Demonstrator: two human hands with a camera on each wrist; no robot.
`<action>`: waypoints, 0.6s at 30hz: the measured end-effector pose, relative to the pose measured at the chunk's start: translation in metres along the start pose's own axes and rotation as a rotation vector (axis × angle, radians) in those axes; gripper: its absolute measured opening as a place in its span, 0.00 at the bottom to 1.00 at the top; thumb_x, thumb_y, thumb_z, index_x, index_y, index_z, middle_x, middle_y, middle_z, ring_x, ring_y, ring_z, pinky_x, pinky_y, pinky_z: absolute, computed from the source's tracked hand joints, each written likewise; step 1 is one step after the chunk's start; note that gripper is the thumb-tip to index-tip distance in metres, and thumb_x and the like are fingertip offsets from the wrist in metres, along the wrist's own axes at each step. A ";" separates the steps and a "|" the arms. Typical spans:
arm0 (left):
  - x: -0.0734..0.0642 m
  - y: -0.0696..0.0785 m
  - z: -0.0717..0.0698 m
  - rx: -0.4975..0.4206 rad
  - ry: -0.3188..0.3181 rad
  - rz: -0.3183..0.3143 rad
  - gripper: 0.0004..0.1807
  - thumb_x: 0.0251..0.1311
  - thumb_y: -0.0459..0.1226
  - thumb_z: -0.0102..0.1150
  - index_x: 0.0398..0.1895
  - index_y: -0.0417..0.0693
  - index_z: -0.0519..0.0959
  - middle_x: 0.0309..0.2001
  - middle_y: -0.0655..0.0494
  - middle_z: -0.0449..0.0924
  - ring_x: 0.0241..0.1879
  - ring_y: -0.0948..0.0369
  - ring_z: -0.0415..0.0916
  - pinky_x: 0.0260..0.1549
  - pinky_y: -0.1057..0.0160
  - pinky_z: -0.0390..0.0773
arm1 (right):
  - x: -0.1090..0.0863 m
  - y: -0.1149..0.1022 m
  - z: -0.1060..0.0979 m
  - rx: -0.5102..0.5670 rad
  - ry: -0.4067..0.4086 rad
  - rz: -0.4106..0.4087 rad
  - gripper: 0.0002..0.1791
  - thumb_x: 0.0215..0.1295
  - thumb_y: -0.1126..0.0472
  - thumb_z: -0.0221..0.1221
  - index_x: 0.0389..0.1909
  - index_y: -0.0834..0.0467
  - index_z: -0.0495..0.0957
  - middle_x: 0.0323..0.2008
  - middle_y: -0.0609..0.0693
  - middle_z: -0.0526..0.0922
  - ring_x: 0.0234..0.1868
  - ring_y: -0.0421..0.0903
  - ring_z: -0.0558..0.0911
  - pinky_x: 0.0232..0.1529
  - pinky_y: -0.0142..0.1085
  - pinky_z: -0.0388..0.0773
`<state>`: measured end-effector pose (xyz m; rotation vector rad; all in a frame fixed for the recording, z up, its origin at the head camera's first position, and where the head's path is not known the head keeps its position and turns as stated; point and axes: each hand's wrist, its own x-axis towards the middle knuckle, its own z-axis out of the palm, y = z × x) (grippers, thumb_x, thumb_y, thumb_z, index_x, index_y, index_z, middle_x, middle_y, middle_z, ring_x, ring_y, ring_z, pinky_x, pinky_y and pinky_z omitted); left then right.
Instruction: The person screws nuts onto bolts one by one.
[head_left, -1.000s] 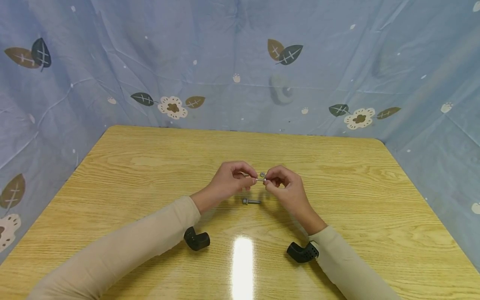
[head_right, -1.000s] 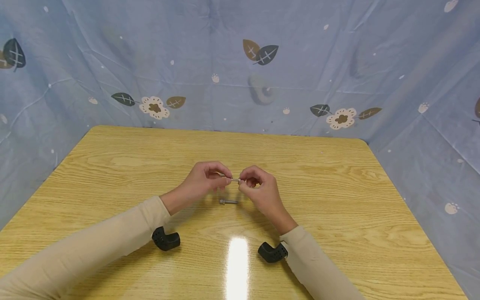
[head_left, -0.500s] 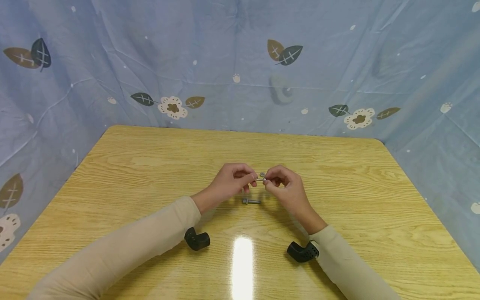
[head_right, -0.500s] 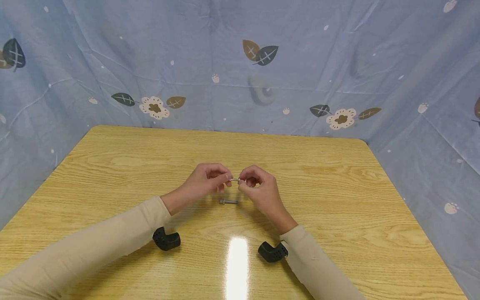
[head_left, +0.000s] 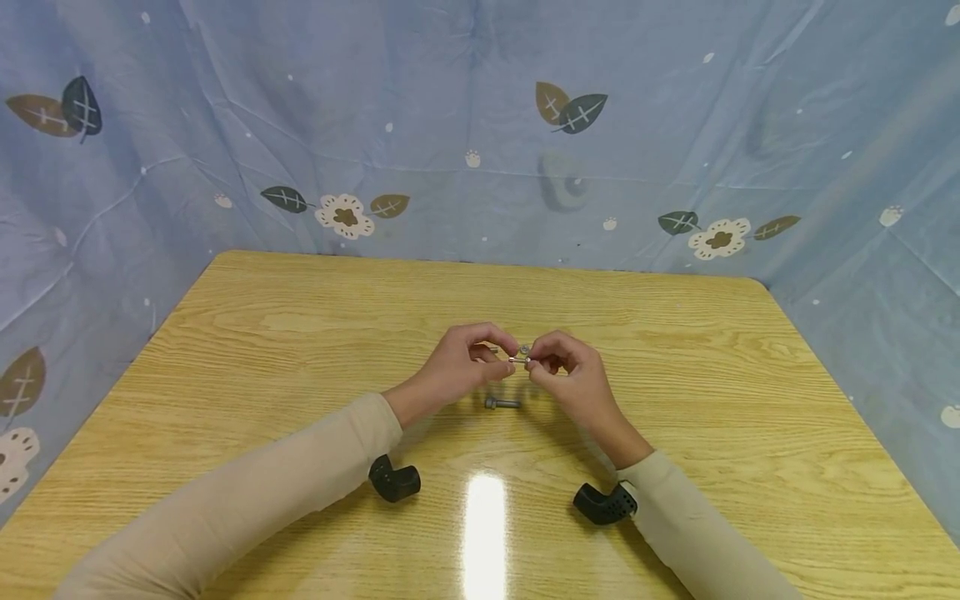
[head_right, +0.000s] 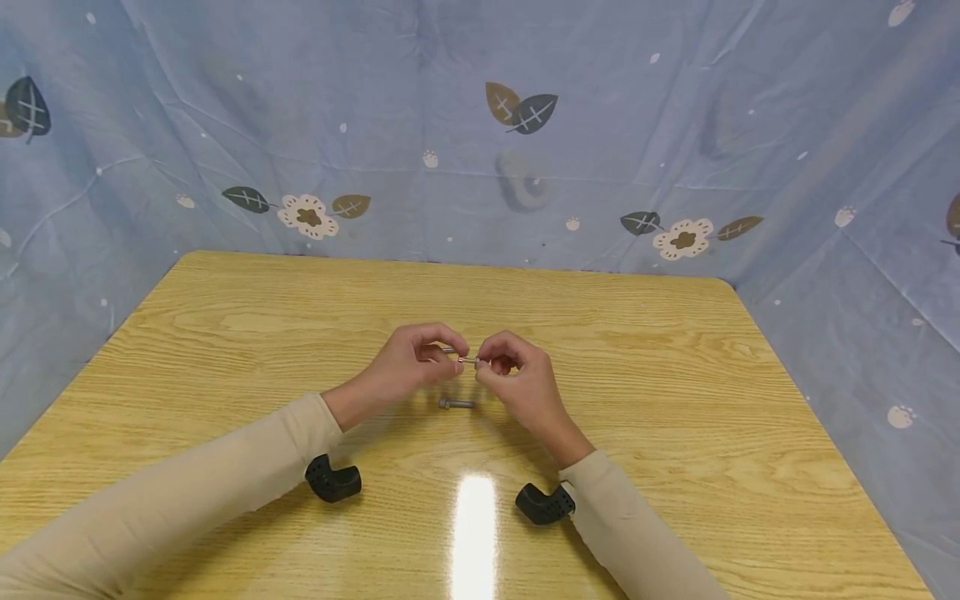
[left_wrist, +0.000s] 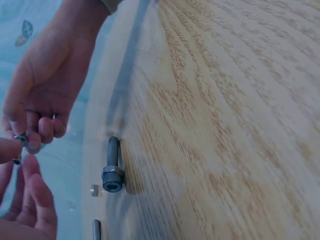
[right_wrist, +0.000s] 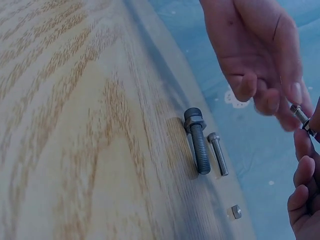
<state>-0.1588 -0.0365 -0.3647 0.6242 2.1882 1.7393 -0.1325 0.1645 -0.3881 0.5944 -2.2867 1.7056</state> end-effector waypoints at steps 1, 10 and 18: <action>0.000 0.001 0.000 -0.002 -0.001 -0.016 0.11 0.63 0.35 0.61 0.48 0.45 0.80 0.50 0.53 0.79 0.40 0.48 0.81 0.39 0.51 0.80 | 0.000 0.000 0.000 -0.001 0.000 0.000 0.03 0.62 0.72 0.58 0.35 0.63 0.78 0.30 0.46 0.79 0.30 0.39 0.72 0.33 0.31 0.69; 0.003 0.001 0.001 -0.007 0.016 -0.070 0.09 0.66 0.38 0.58 0.45 0.43 0.82 0.42 0.43 0.84 0.36 0.39 0.79 0.29 0.56 0.77 | 0.000 -0.002 0.001 0.002 0.007 0.010 0.04 0.62 0.72 0.58 0.36 0.62 0.79 0.32 0.50 0.80 0.29 0.40 0.73 0.33 0.31 0.69; -0.001 0.000 -0.001 -0.020 -0.024 0.006 0.08 0.65 0.36 0.59 0.46 0.49 0.81 0.48 0.50 0.79 0.40 0.40 0.79 0.35 0.49 0.79 | 0.000 0.001 0.001 0.004 0.005 -0.001 0.04 0.61 0.72 0.58 0.35 0.62 0.78 0.31 0.49 0.79 0.29 0.41 0.72 0.33 0.32 0.69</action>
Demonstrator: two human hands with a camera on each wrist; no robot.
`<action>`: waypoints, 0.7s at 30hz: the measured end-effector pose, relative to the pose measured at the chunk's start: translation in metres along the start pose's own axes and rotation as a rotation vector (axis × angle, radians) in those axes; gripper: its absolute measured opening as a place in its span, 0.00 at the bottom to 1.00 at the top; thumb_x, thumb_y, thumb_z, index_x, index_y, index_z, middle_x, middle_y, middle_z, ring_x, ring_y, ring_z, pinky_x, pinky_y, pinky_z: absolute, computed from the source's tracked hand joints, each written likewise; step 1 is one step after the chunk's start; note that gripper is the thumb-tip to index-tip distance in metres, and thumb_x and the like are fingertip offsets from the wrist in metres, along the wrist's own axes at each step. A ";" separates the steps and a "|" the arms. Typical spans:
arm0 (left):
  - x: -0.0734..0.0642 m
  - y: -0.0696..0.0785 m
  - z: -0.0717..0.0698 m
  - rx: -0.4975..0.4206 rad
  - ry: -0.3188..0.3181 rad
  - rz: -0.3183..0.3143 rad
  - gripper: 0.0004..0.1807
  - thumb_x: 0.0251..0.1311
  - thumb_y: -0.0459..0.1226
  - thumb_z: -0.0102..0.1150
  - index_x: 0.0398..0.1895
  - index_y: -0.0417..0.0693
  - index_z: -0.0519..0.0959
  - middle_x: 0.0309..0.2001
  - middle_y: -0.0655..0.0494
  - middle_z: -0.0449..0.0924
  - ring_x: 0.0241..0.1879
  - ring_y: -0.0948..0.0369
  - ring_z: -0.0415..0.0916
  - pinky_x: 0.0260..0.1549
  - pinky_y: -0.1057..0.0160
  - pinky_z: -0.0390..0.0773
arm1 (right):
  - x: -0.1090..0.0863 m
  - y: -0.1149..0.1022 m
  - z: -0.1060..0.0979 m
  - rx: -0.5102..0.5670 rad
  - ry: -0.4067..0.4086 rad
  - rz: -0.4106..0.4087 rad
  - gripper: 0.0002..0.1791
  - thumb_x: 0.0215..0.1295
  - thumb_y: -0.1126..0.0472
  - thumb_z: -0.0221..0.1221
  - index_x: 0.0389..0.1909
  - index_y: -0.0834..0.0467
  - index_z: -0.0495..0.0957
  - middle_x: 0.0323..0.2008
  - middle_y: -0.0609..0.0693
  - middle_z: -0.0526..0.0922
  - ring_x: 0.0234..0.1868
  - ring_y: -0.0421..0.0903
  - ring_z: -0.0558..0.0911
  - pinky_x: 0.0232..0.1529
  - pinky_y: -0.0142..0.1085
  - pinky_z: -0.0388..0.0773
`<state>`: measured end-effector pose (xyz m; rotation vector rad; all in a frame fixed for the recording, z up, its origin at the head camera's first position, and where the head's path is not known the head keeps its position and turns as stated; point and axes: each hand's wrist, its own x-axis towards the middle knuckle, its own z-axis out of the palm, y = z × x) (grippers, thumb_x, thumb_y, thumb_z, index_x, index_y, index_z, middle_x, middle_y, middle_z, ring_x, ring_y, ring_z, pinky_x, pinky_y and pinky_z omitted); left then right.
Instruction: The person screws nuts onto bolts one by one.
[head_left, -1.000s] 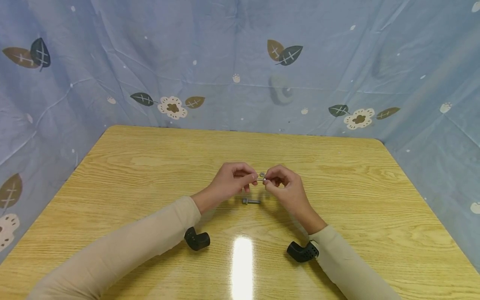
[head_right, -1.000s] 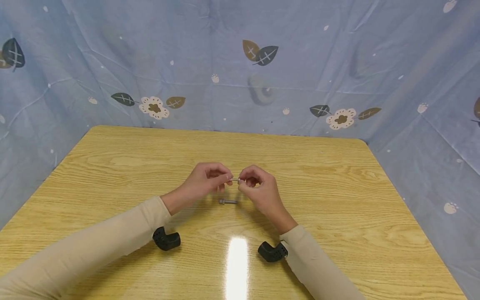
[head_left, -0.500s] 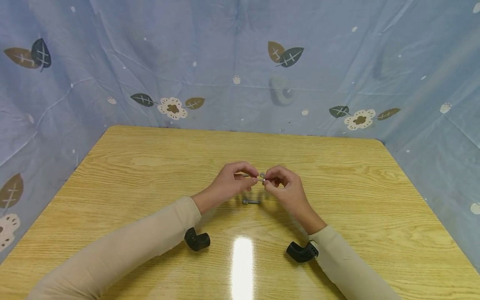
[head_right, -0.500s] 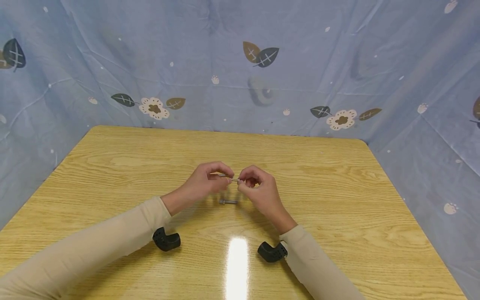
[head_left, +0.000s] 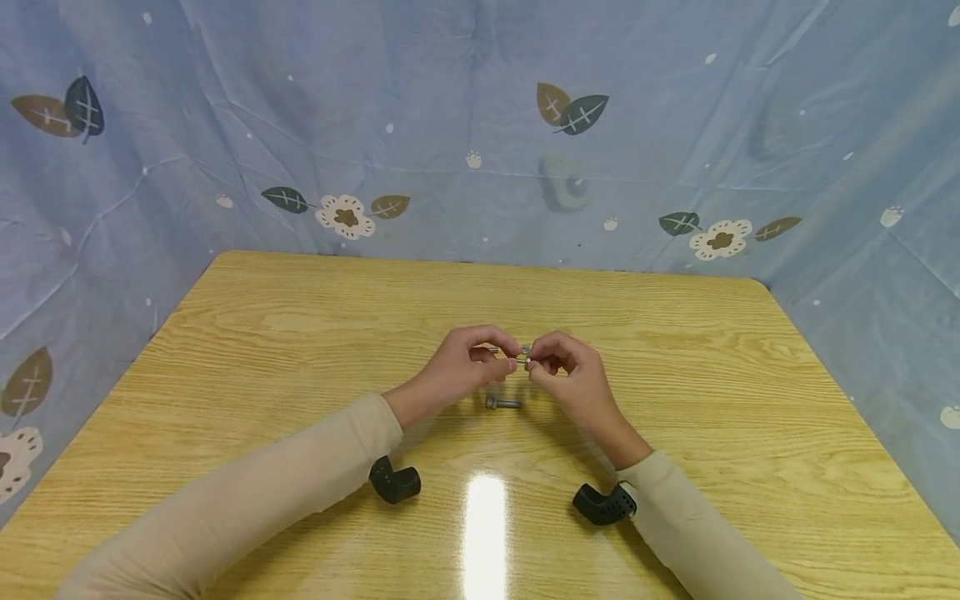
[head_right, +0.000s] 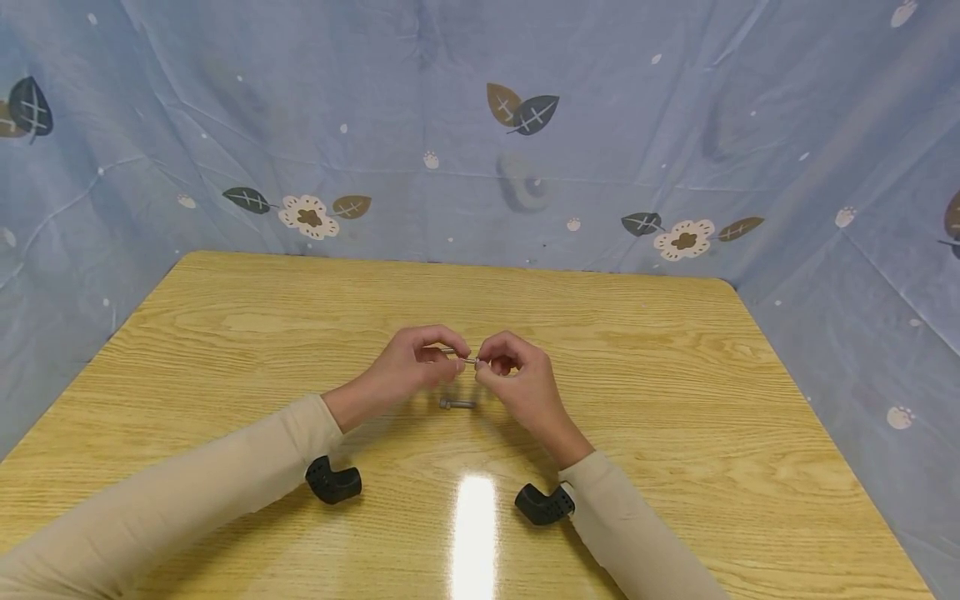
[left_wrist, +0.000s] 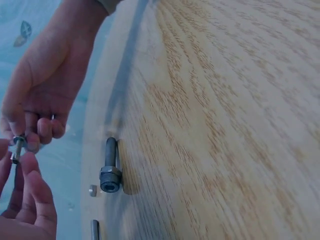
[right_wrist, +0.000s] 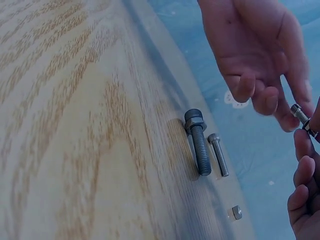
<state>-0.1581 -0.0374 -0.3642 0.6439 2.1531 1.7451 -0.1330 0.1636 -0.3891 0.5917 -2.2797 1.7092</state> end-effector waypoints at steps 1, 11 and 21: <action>0.000 0.000 0.000 -0.001 -0.002 -0.009 0.08 0.66 0.37 0.58 0.47 0.50 0.80 0.48 0.48 0.79 0.39 0.39 0.78 0.33 0.50 0.78 | 0.000 0.000 0.000 0.002 0.002 0.002 0.04 0.61 0.72 0.59 0.35 0.62 0.78 0.31 0.49 0.79 0.29 0.41 0.72 0.33 0.32 0.69; 0.002 0.000 0.002 -0.064 0.017 -0.130 0.11 0.71 0.39 0.52 0.46 0.44 0.80 0.41 0.36 0.81 0.31 0.45 0.78 0.26 0.60 0.72 | 0.000 0.001 0.001 0.020 0.018 0.008 0.04 0.62 0.73 0.58 0.35 0.63 0.78 0.31 0.47 0.80 0.29 0.40 0.73 0.33 0.32 0.69; 0.001 0.000 0.001 0.005 0.013 -0.020 0.08 0.65 0.35 0.59 0.45 0.44 0.80 0.43 0.47 0.81 0.37 0.39 0.79 0.30 0.55 0.76 | -0.001 -0.001 0.001 0.021 0.013 -0.005 0.04 0.61 0.73 0.58 0.35 0.64 0.78 0.31 0.45 0.78 0.29 0.39 0.72 0.33 0.31 0.69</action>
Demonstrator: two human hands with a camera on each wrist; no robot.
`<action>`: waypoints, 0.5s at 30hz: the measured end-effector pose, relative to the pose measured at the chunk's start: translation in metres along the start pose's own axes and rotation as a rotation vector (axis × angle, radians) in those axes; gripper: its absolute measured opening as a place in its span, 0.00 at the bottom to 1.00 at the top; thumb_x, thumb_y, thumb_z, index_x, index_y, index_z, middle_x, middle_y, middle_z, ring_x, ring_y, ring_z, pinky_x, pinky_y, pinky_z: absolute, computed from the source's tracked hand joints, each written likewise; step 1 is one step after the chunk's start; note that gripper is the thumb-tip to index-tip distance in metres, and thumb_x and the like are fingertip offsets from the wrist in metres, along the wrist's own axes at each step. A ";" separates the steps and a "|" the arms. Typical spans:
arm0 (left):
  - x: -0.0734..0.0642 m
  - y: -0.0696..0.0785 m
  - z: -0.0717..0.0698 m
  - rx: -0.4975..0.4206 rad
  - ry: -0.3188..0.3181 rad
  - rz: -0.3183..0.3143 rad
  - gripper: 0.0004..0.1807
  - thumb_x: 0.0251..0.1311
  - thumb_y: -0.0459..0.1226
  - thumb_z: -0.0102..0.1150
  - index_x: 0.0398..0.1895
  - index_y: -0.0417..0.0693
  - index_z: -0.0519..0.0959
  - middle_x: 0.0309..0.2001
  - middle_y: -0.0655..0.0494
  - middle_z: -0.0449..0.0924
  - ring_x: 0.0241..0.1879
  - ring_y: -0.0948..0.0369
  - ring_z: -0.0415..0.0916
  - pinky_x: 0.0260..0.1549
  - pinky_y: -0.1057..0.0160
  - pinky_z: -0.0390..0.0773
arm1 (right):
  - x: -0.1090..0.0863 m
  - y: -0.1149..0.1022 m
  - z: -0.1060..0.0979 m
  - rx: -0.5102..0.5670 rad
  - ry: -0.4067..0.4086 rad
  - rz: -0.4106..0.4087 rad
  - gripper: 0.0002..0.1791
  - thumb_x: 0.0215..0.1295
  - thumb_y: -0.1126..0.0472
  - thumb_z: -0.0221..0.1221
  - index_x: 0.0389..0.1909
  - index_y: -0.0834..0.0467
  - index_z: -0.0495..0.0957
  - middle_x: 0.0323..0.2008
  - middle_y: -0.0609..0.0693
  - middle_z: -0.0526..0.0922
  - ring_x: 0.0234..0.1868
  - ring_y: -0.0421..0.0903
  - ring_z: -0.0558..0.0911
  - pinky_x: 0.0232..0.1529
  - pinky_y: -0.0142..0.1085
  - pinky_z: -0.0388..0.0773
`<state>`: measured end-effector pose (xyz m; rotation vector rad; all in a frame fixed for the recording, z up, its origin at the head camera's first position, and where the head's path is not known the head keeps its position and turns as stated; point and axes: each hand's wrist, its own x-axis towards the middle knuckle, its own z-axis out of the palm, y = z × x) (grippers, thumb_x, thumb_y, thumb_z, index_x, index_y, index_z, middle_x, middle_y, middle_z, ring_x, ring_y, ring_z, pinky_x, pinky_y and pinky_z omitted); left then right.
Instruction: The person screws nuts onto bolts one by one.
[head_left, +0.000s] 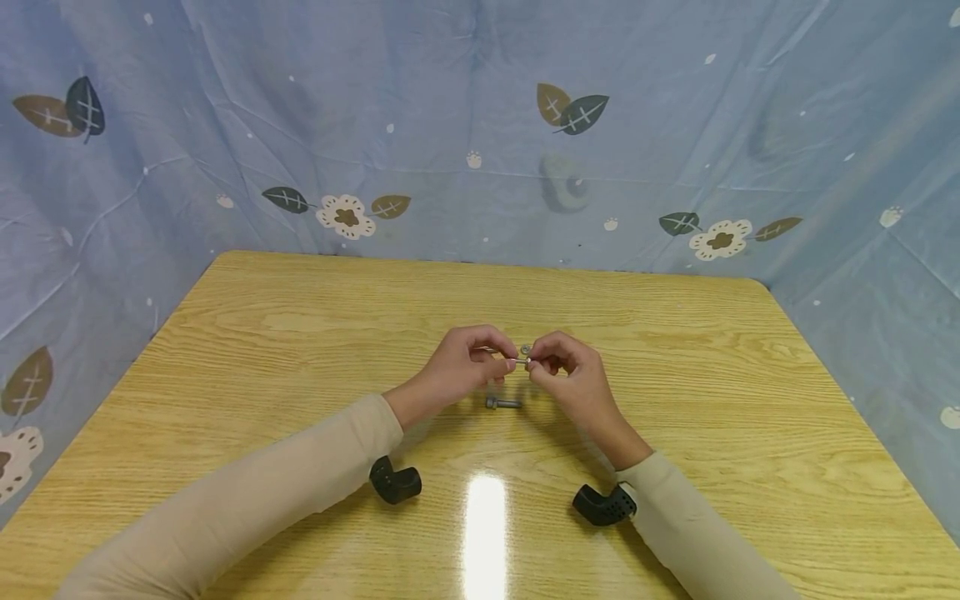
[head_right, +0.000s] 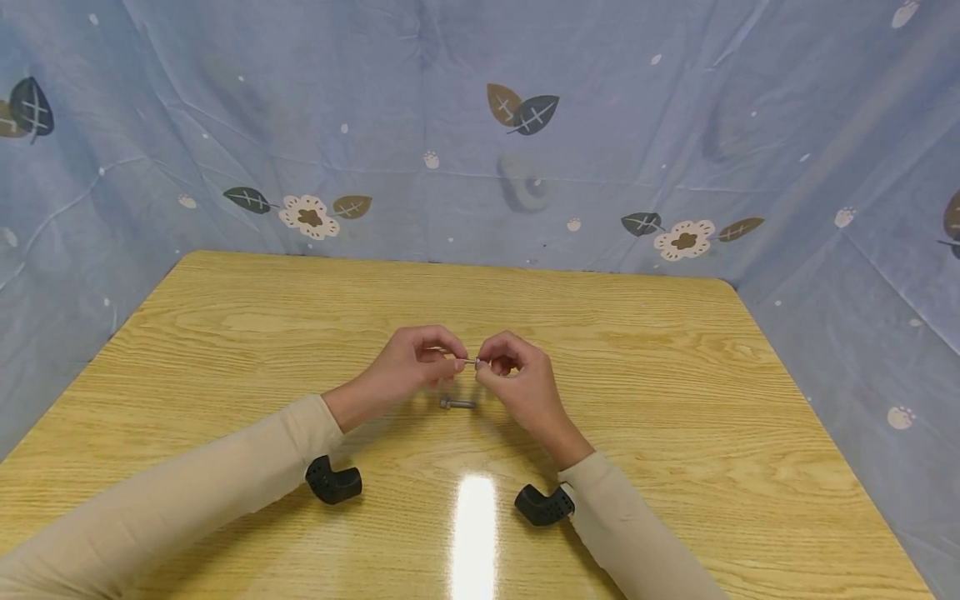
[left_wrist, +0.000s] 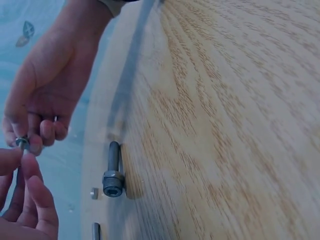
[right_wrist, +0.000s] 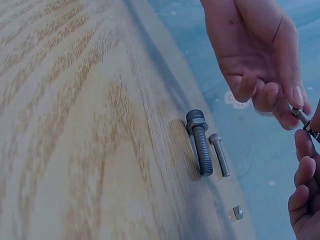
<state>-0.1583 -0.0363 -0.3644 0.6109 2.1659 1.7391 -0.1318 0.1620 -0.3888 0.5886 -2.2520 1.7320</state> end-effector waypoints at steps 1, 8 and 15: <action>0.000 0.000 0.000 0.001 -0.004 0.001 0.08 0.64 0.34 0.59 0.45 0.45 0.80 0.43 0.49 0.80 0.38 0.40 0.79 0.31 0.55 0.76 | 0.000 0.000 0.000 0.002 -0.002 -0.001 0.04 0.62 0.73 0.58 0.35 0.64 0.78 0.31 0.45 0.78 0.29 0.39 0.72 0.33 0.31 0.69; 0.001 0.001 0.001 -0.007 -0.009 -0.088 0.12 0.68 0.40 0.55 0.50 0.45 0.79 0.46 0.46 0.82 0.37 0.42 0.79 0.27 0.58 0.76 | -0.001 0.000 -0.001 0.008 -0.004 0.004 0.03 0.62 0.73 0.58 0.35 0.64 0.77 0.31 0.47 0.79 0.30 0.40 0.72 0.33 0.31 0.69; 0.001 0.002 0.002 -0.019 -0.014 -0.103 0.10 0.69 0.39 0.54 0.46 0.44 0.80 0.41 0.38 0.82 0.33 0.42 0.78 0.24 0.60 0.72 | -0.001 0.000 -0.001 0.001 0.013 0.023 0.05 0.61 0.74 0.59 0.35 0.63 0.78 0.32 0.46 0.79 0.30 0.41 0.73 0.33 0.31 0.70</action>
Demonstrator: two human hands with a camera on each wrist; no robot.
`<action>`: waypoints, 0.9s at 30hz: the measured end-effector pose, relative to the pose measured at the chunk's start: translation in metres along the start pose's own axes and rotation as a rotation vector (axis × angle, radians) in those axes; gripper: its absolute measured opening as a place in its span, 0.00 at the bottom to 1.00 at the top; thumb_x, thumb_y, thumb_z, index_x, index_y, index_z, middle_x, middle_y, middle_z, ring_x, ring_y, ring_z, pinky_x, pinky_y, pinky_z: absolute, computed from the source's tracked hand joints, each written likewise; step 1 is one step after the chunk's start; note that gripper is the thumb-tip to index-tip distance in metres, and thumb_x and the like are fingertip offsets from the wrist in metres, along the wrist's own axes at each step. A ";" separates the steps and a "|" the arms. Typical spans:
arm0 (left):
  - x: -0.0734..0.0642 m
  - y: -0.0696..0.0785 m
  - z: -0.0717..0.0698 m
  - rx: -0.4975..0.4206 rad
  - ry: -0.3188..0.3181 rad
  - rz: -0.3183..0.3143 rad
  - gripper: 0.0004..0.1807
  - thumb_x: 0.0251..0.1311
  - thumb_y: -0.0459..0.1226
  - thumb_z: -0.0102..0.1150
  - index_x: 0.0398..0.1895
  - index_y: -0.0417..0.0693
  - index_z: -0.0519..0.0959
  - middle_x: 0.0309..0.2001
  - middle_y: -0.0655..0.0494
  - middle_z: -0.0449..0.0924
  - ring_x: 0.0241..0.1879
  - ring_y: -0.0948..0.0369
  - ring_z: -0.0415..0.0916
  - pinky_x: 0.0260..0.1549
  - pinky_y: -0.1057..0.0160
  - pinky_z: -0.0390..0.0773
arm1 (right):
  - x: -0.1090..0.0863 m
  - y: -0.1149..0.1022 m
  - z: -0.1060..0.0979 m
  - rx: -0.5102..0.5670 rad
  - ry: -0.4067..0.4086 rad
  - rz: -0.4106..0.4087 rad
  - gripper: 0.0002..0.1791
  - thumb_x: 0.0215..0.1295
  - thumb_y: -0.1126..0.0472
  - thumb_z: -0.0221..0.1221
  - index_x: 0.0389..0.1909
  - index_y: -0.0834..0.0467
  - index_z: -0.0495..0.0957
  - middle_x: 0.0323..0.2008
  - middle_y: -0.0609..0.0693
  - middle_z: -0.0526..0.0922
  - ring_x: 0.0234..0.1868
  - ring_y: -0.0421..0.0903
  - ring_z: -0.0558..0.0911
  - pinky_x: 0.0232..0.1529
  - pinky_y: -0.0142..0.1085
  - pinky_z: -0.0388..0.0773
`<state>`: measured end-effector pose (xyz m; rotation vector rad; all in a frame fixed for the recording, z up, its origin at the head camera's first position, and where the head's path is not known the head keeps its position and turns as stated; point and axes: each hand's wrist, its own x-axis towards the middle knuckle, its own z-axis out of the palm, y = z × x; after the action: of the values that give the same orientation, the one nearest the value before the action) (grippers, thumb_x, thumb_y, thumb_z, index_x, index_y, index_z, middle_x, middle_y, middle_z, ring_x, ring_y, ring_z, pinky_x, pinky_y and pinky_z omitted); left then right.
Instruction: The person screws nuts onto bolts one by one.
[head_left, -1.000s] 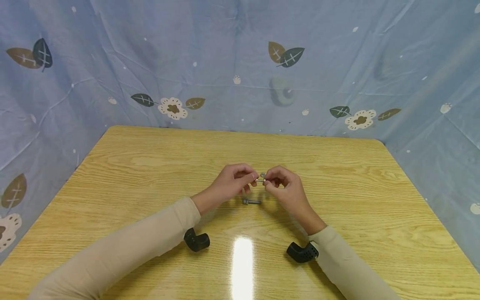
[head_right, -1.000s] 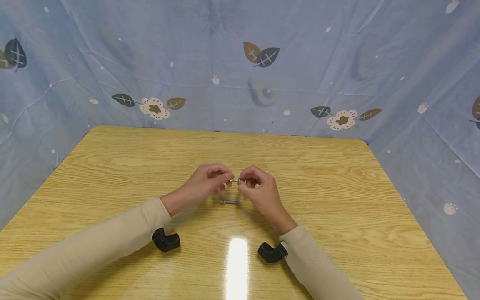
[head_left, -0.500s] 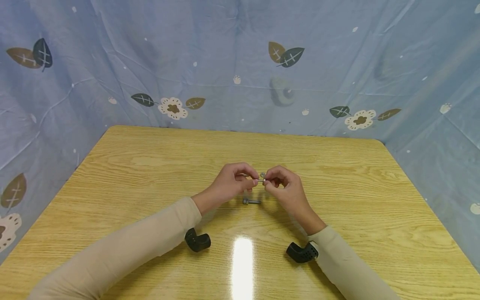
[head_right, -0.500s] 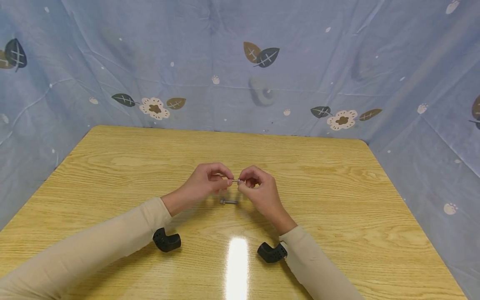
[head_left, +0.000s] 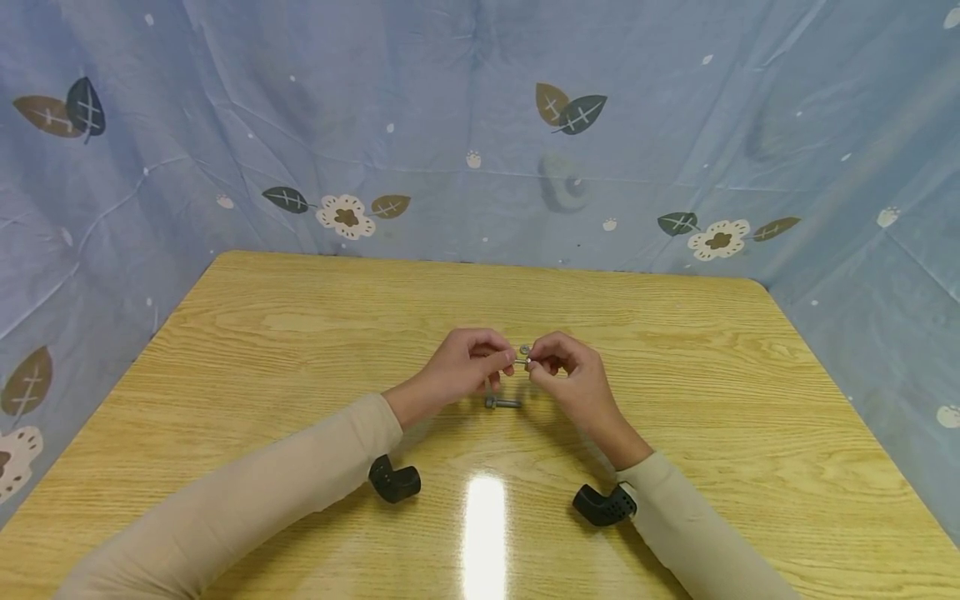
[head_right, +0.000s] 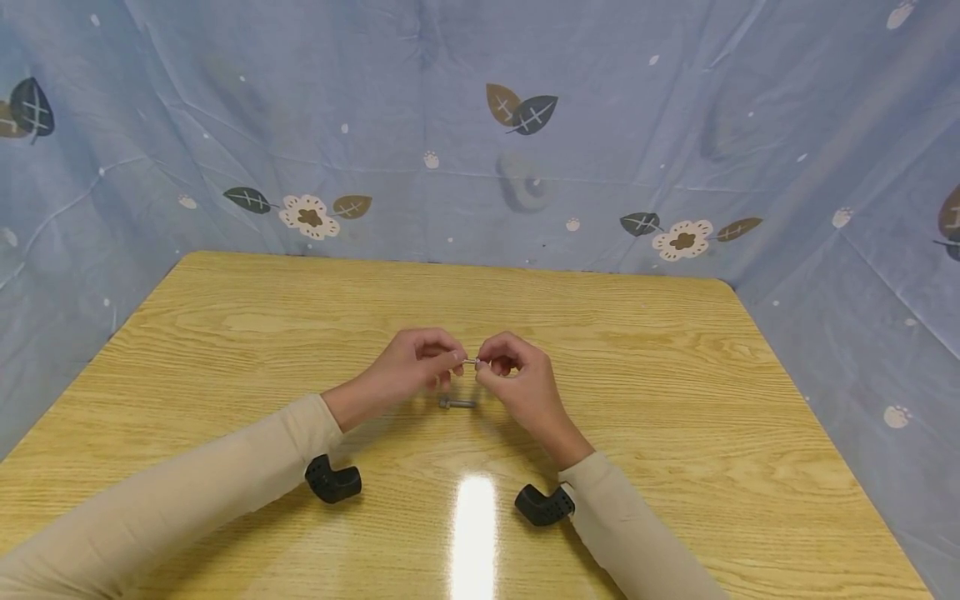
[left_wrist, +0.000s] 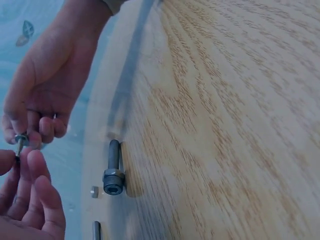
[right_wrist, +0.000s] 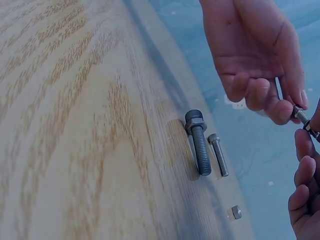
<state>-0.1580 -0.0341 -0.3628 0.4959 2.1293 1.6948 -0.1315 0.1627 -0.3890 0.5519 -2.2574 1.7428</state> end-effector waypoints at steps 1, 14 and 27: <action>0.000 0.000 0.000 0.006 -0.001 0.010 0.09 0.69 0.38 0.55 0.46 0.45 0.80 0.42 0.40 0.82 0.34 0.41 0.79 0.25 0.59 0.73 | 0.000 0.000 0.000 -0.002 0.000 -0.001 0.06 0.61 0.74 0.59 0.35 0.63 0.79 0.32 0.47 0.79 0.30 0.41 0.72 0.33 0.31 0.69; -0.001 -0.001 -0.002 0.035 -0.022 0.077 0.04 0.65 0.35 0.58 0.40 0.48 0.79 0.47 0.49 0.78 0.39 0.41 0.79 0.33 0.54 0.77 | 0.000 0.001 0.001 -0.025 -0.025 -0.029 0.05 0.61 0.74 0.57 0.35 0.63 0.78 0.31 0.47 0.80 0.29 0.40 0.72 0.32 0.31 0.70; 0.003 -0.003 -0.001 0.016 -0.023 0.024 0.07 0.68 0.36 0.56 0.44 0.44 0.79 0.44 0.42 0.80 0.33 0.44 0.78 0.31 0.55 0.79 | -0.002 -0.017 0.005 -0.031 -0.017 0.018 0.05 0.60 0.75 0.58 0.34 0.64 0.78 0.30 0.47 0.78 0.28 0.40 0.72 0.32 0.31 0.70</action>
<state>-0.1614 -0.0344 -0.3662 0.5447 2.1302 1.6783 -0.1225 0.1548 -0.3759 0.5435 -2.3041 1.7152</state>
